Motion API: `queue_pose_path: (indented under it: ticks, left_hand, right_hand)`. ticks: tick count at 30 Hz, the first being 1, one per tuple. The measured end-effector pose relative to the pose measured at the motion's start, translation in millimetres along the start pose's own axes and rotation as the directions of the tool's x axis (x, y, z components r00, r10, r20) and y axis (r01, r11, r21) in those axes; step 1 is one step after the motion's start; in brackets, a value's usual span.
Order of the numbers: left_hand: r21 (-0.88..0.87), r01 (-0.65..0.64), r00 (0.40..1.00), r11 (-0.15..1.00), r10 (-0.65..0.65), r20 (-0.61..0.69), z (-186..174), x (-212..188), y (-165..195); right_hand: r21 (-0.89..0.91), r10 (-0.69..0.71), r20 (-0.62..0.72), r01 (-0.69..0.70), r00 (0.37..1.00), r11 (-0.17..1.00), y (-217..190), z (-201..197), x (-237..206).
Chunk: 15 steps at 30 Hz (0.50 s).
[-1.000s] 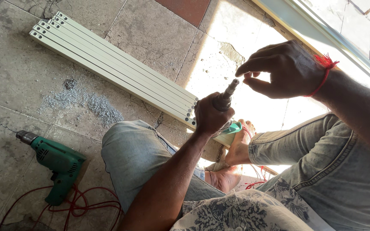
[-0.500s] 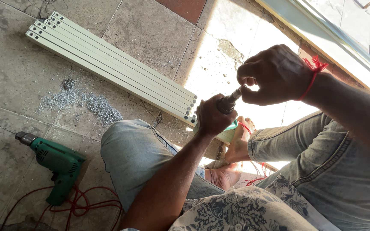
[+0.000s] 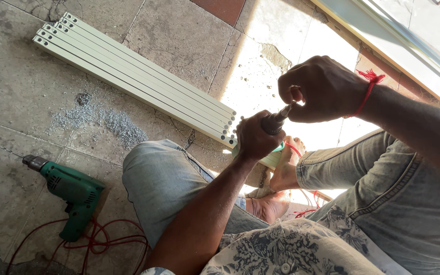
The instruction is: The person uses a handheld electric drill to create multiple holes along a long, light-colored metal profile. The person sits on the floor, holds the profile steady with one hand, and drills sequentially along its length.
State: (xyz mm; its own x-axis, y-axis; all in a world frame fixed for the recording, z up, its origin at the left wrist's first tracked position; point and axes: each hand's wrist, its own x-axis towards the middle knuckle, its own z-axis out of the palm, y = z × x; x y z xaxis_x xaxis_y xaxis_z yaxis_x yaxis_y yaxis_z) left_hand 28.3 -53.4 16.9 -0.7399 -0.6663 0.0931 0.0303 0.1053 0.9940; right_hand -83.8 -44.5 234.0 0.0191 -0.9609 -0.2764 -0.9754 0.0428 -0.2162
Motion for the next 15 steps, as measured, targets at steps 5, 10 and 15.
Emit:
queue_pose_path:
  ticks: [5,10,15]
  left_hand:
    - [0.039,-0.042,0.999,0.998,0.041,0.033,0.5,-0.7,2.9]
    - [0.041,-0.056,0.998,0.998,0.054,0.04,3.1,-1.2,-2.3]
    - [-0.008,0.019,0.999,1.0,-0.019,0.026,4.3,1.4,-11.9]
  right_hand:
    - [-0.083,0.108,0.119,-0.099,0.987,0.992,-2.2,0.2,-1.9]
    - [-0.098,0.094,0.023,-0.091,0.995,0.991,-6.3,-10.6,-2.4]
    - [-0.063,-0.086,-0.278,0.071,0.957,0.995,17.7,-29.3,-4.2]
